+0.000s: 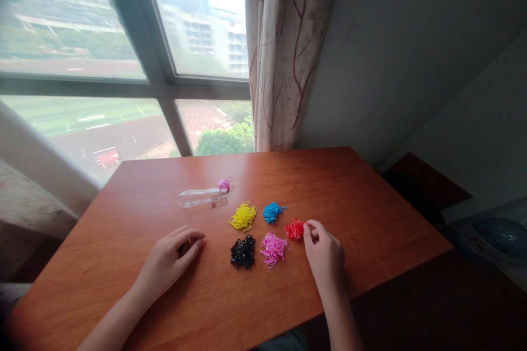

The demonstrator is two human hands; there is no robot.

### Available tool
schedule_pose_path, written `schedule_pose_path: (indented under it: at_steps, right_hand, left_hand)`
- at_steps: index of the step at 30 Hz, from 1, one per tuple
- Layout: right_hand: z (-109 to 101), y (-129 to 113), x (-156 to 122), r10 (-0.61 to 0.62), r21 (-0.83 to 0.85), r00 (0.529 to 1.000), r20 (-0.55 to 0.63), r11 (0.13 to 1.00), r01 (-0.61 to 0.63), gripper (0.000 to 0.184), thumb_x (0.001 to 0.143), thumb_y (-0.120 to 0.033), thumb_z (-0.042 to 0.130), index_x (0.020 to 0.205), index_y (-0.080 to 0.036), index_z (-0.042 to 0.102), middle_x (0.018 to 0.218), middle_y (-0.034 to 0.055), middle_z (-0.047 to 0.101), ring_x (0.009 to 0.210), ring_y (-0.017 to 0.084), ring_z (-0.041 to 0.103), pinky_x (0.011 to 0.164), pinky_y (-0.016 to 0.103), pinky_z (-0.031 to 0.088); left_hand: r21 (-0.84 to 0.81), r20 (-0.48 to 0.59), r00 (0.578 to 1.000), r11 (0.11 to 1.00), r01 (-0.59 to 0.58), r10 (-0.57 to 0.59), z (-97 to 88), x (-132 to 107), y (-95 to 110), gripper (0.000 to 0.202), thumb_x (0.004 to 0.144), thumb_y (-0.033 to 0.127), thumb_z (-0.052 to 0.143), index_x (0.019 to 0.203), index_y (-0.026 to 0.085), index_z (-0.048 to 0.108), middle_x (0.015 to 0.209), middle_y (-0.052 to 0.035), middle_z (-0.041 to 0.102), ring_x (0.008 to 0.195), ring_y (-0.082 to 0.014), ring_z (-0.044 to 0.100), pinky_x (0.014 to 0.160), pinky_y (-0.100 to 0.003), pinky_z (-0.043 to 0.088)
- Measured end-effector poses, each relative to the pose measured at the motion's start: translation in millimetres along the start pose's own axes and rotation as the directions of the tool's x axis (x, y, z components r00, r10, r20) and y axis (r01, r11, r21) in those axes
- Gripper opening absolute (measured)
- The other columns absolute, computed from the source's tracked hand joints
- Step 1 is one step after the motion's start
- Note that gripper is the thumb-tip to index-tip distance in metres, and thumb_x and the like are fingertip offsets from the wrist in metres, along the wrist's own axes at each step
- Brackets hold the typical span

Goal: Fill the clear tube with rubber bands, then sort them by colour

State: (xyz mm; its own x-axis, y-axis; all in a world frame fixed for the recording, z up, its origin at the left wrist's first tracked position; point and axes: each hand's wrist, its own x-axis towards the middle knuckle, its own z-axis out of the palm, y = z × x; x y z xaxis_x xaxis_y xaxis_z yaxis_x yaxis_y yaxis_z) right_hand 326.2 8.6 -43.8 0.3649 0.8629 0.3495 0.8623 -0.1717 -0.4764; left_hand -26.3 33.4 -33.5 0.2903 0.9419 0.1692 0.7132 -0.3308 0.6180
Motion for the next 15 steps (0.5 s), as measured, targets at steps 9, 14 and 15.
schedule_pose_path:
  at_steps: [9,14,15]
  right_hand:
    - [-6,-4,-15,-0.047,-0.014,0.999,0.01,0.999,0.047,0.044,0.092,-0.051,0.044,0.092,-0.02,0.074,0.072,0.0087,0.073,0.063,0.022,0.068,0.057,0.029,0.042]
    - [-9,-5,-17,-0.035,0.02,0.999,-0.009,0.999,0.035,0.044,0.092,-0.051,0.044,0.093,-0.019,0.074,0.074,0.0092,0.074,0.064,0.023,0.068,0.06,0.029,0.045]
    - [-10,-8,-17,-0.027,0.04,0.999,-0.019,0.999,0.027,0.044,0.092,-0.051,0.044,0.094,-0.019,0.073,0.074,0.0094,0.074,0.064,0.023,0.068,0.061,0.029,0.046]
  left_hand:
    - [0.021,0.01,1.0,1.0,-0.004,0.004,1.3,0,0,0.017,0.092,0.027,0.048,0.09,0.021,0.064,0.078,-0.0008,0.064,0.067,-0.0151,0.059,0.064,-0.025,0.043]
    - [0.037,0.018,1.0,0.999,-0.003,0.002,1.2,0,-1,0.017,0.092,0.027,0.047,0.09,0.022,0.064,0.079,-0.0009,0.064,0.068,-0.0156,0.059,0.065,-0.025,0.044]
    - [0.039,0.022,1.0,0.999,0.0,-0.001,1.1,1,-1,0.018,0.092,0.027,0.047,0.09,0.022,0.064,0.079,-0.0009,0.064,0.069,-0.0157,0.059,0.065,-0.025,0.044]
